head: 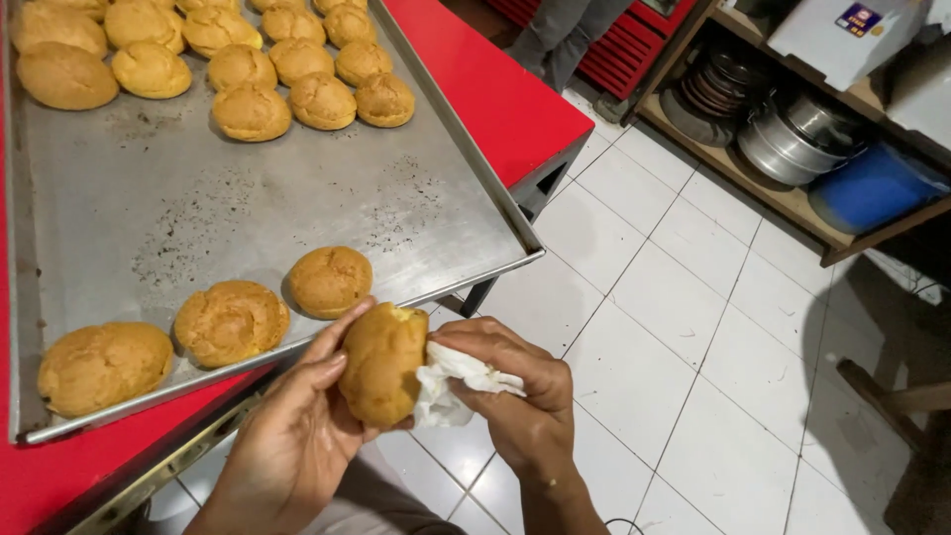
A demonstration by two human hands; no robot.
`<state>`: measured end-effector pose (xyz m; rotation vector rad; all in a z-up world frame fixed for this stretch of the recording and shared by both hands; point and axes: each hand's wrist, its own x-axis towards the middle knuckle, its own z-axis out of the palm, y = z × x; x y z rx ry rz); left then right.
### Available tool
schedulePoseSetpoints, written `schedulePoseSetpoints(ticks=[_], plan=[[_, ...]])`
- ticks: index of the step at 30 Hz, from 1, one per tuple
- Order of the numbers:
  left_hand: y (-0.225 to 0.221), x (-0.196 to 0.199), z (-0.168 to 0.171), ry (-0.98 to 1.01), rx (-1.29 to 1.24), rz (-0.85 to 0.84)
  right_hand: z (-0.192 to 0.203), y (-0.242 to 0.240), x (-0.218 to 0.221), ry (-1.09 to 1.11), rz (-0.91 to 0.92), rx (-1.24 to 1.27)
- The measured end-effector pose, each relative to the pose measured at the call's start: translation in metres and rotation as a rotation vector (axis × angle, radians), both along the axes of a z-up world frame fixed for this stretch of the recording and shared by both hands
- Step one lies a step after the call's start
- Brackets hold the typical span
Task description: A person in a bakery environment is cleaning the bottom of baked pastries one by one using a white cloth and then arranging them neatly on a large metal baking tray.
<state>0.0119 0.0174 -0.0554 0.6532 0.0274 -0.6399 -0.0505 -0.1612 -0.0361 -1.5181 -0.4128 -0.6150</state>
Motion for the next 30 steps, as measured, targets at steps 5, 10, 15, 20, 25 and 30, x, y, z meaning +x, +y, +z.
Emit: schedulePoseSetpoints(ticks=[5, 10, 15, 20, 25, 30], plan=[[0.003, 0.003, -0.025, 0.197, 0.056, -0.052, 0.012, 0.001, -0.007, 0.017, 0.097, 0.000], [0.002, 0.001, -0.020, 0.163, -0.063, -0.202, 0.008, -0.013, -0.014, -0.056, -0.075, 0.175], [-0.008, -0.003, -0.029, 0.169, -0.069, -0.124, -0.010, -0.009, -0.013, -0.055, -0.040, 0.226], [-0.011, -0.008, -0.005, 0.174, 0.083, -0.093, -0.012, 0.003, -0.011, -0.002, -0.030, 0.206], [-0.003, -0.009, 0.045, 0.096, 0.487, -0.183, -0.021, -0.002, -0.002, 0.096, 0.015, 0.347], [0.001, -0.006, 0.022, 0.091, 0.413, -0.105, -0.017, 0.000, -0.001, 0.151, -0.018, 0.400]])
